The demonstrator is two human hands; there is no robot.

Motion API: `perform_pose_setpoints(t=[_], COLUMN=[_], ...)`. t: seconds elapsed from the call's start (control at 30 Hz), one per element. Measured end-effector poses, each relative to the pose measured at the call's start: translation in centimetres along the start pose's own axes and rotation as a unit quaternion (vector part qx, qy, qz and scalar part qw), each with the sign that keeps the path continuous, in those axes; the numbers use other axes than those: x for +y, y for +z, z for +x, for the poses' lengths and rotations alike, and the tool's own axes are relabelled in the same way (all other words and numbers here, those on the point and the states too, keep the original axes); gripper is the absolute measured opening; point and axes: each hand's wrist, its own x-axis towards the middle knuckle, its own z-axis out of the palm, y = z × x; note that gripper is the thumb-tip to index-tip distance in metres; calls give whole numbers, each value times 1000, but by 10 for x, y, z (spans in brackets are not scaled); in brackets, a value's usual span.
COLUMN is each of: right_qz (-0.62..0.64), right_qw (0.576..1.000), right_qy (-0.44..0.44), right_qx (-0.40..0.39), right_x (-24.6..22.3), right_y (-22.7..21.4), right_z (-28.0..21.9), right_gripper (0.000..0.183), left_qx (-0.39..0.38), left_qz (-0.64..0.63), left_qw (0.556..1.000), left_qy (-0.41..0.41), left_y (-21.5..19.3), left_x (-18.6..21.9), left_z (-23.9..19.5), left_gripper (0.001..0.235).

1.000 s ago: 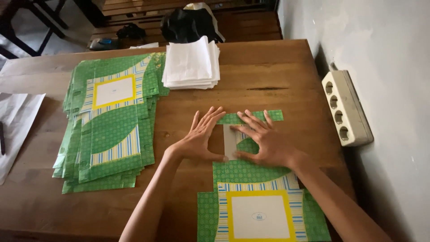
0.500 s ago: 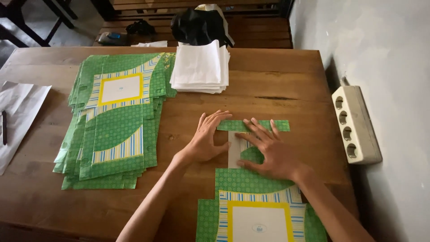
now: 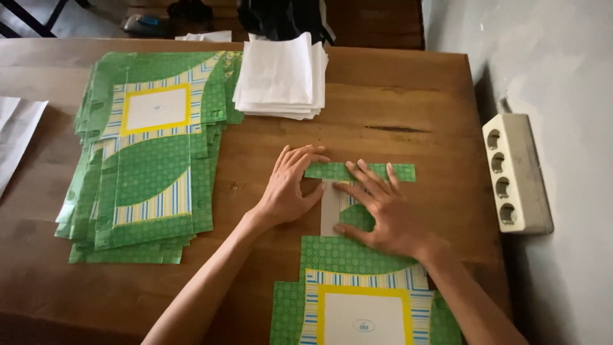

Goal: The person assembles a flat-packed paper box by folding along pre-scored lines and securing flaps with green patterned tape. They work on a wooden table with stacks of similar boxes and white cloths nearby.

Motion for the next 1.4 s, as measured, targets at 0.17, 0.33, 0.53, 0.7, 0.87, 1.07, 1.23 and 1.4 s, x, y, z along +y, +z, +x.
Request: perform_pose_setpoints(t=[0.17, 0.33, 0.53, 0.7, 0.87, 1.07, 1.23, 1.4], right_qz=[9, 20, 13, 70, 61, 25, 21, 11], right_qw=[1000, 999, 997, 990, 990, 997, 996, 997], right_qy=[1, -18, -28, -77, -77, -21, -25, -18], right_qx=[-1, 38, 77, 90, 99, 71, 80, 79], right_x=[2, 7, 15, 12, 12, 9, 4, 1], right_y=[-1, 7, 12, 9, 12, 12, 10, 6], right_z=[1, -3, -2, 0, 1, 2, -1, -5], right_gripper=[88, 83, 77, 78, 77, 80, 79, 78], left_qx=[-72, -115, -156, -145, -179, -172, -159, -142], left_qz=[-12, -30, -38, -25, -5, -8, 14, -19], left_qw=[997, 993, 987, 987, 981, 983, 985, 989], left_qy=[2, 23, 24, 68, 75, 58, 64, 48], left_y=[-12, -19, -26, -31, -40, -29, -23, -17], left_x=[4, 13, 19, 17, 29, 16, 7, 6], left_z=[-2, -8, -8, -11, -13, -14, -18, -16], left_gripper=[64, 73, 92, 95, 116, 114, 116, 104])
